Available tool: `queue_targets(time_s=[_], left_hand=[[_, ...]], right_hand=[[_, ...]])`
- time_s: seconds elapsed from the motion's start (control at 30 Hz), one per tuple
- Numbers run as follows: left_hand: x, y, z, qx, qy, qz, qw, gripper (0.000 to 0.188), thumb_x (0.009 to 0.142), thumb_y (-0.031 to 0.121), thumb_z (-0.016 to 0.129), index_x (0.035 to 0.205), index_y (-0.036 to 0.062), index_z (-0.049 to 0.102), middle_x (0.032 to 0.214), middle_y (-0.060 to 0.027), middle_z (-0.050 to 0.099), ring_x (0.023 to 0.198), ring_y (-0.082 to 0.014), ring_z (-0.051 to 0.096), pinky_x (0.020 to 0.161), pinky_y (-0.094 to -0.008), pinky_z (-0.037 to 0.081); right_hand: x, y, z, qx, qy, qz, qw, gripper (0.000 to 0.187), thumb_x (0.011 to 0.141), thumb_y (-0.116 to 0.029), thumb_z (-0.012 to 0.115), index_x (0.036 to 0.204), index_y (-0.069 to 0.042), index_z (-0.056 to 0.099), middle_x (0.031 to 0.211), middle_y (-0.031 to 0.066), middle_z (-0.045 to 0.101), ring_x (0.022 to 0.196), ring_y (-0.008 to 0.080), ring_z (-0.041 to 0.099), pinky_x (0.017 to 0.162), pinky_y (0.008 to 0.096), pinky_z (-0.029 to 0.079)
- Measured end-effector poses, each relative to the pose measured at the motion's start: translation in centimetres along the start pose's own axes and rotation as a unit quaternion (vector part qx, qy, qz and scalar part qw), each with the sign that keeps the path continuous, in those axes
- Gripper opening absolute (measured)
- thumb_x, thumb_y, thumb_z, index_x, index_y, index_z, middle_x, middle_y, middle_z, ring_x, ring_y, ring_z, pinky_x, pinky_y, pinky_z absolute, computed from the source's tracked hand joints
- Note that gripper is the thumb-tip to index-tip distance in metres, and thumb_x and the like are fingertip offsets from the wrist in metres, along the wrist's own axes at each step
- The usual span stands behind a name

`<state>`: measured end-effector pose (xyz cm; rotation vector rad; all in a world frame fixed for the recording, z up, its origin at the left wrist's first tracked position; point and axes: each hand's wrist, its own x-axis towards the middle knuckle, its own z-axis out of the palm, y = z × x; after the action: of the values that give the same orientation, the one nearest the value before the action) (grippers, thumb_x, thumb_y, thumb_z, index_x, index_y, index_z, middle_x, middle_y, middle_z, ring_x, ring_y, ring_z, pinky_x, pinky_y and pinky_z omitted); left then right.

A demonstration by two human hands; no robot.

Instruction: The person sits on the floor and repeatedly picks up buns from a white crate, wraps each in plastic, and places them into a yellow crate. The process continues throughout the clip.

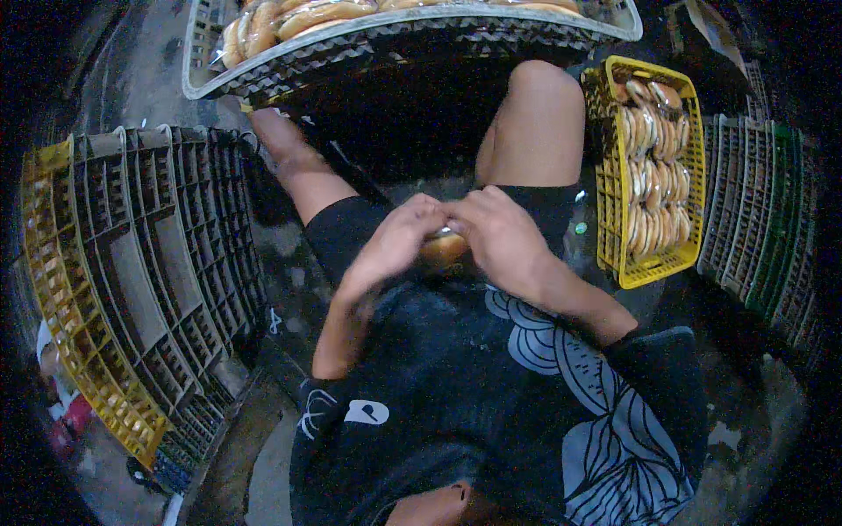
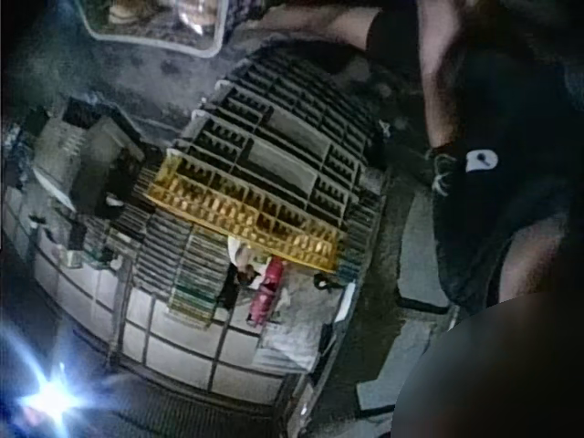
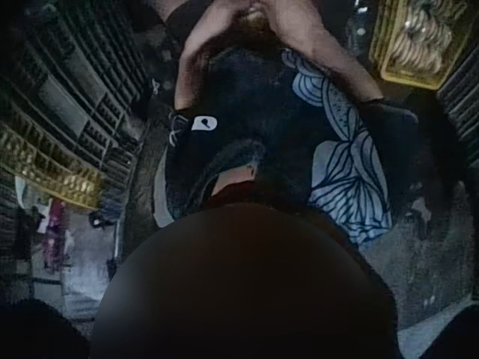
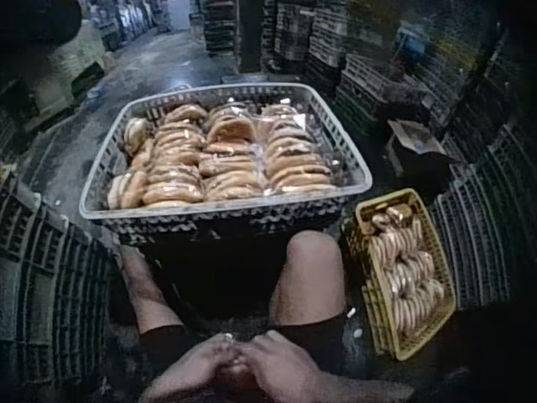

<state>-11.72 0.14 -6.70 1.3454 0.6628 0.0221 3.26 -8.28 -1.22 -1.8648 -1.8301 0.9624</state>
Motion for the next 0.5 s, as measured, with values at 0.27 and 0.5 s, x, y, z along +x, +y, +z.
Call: queue_targets(time_s=[0.27, 0.5], left_hand=[[1.5, 0.8, 3.6, 0.047, 0.231, 0.211, 0.949, 0.028, 0.086, 0.023, 0.046, 0.083, -0.0022, 0.058, 0.085, -0.0124, 0.059, 0.081, -0.0202, 0.056, 0.074, -0.0278, 0.042], [6.5, 4.8, 8.6, -0.053, 0.362, 0.297, 0.882, 0.026, 0.084, 0.019, 0.048, 0.076, -0.0033, 0.058, 0.077, -0.0123, 0.059, 0.073, -0.0196, 0.056, 0.067, -0.0283, 0.043]], right_hand=[[-1.2, 3.0, -1.4, 0.254, 0.035, 0.138, 0.957, 0.049, 0.077, -0.033, 0.057, 0.101, 0.008, 0.044, 0.102, 0.0217, 0.048, 0.092, 0.0354, 0.05, 0.075, 0.0382, 0.044], [-3.5, 11.2, -1.4, 0.23, 0.285, 0.228, 0.902, 0.069, 0.08, -0.052, 0.043, 0.124, -0.001, 0.026, 0.1, 0.0209, 0.049, 0.088, 0.0351, 0.051, 0.075, 0.0415, 0.042]])
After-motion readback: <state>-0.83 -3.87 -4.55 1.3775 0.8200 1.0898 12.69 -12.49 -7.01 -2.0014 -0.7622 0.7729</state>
